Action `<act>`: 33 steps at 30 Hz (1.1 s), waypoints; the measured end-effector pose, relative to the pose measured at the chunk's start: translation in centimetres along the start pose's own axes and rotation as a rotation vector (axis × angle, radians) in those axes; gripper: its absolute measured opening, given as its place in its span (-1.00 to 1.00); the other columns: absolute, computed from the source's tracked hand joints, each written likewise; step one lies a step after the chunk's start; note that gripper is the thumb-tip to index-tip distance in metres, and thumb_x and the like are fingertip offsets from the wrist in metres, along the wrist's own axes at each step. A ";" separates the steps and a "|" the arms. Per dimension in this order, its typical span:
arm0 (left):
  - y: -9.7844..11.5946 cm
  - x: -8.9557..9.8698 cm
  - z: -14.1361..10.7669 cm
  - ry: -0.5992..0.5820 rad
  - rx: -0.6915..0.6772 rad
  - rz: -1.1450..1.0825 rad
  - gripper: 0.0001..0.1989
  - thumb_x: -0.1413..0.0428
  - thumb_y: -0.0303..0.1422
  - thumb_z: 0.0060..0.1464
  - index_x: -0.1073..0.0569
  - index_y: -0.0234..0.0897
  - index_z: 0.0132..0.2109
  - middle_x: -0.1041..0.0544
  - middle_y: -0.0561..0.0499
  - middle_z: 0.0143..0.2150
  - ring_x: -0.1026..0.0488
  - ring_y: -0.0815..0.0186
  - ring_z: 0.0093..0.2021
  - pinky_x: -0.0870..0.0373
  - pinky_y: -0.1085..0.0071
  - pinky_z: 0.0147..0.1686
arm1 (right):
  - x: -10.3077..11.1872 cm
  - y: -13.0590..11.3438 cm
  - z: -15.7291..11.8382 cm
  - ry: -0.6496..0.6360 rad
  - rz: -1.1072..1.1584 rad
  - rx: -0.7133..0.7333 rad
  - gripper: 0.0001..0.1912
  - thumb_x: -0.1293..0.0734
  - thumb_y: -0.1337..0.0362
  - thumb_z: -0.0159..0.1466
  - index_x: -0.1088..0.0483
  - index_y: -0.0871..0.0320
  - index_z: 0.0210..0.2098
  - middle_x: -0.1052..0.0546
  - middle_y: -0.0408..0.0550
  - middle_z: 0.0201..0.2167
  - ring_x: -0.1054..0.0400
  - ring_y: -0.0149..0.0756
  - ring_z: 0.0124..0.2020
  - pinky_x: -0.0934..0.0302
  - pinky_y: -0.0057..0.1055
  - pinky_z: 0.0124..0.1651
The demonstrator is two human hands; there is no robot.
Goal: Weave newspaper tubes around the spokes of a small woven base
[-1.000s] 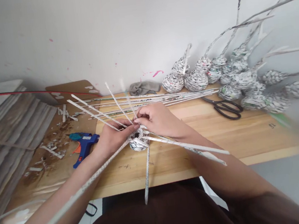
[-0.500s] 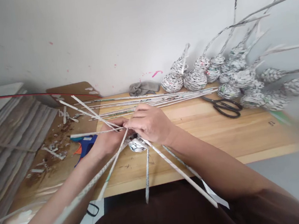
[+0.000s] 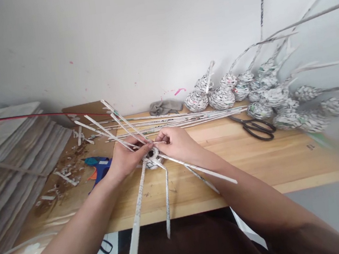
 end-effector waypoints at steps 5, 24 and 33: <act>0.4 -0.1 0.0 -0.021 -0.037 0.019 -0.87 -0.28 -0.33 0.01 -0.61 -0.33 -0.33 -0.62 -0.05 -0.36 -0.53 0.23 -0.32 -0.43 0.36 -0.29 | -0.4 1.0 0.5 -0.013 0.213 -0.083 -0.89 -0.41 0.29 0.13 -0.44 0.18 -0.35 -0.53 -0.14 -0.51 -0.39 -0.39 -0.50 -0.21 -0.49 -0.45; -0.4 -0.5 0.2 -0.057 0.080 -0.250 -0.75 -0.36 -0.23 -0.07 -0.57 -0.34 -0.37 -0.56 0.01 -0.46 -0.47 0.30 -0.41 -0.39 0.39 -0.35 | -0.1 -2.1 -1.0 0.150 0.055 0.226 -0.87 -0.35 0.47 0.10 -0.44 0.17 -0.34 -0.51 -0.20 -0.50 -0.36 -0.45 -0.51 -0.21 -0.52 -0.42; 2.3 0.9 0.0 0.085 -0.108 -0.229 -0.79 -0.33 -0.20 0.00 -0.60 -0.26 -0.38 -0.57 -0.07 -0.26 -0.51 0.20 -0.19 -0.46 0.30 -0.17 | 0.7 -4.5 -2.5 0.309 -0.022 0.522 -0.88 -0.34 0.38 0.23 -0.51 0.10 -0.26 -0.58 -0.09 -0.36 -0.42 -0.34 -0.36 -0.30 -0.42 -0.26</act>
Point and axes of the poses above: each hand's wrist, its own z-axis towards the middle knuckle, its own x-axis out of the back of the hand, y = z × x, the point moved 5 cm from there along z, towards the middle knuckle
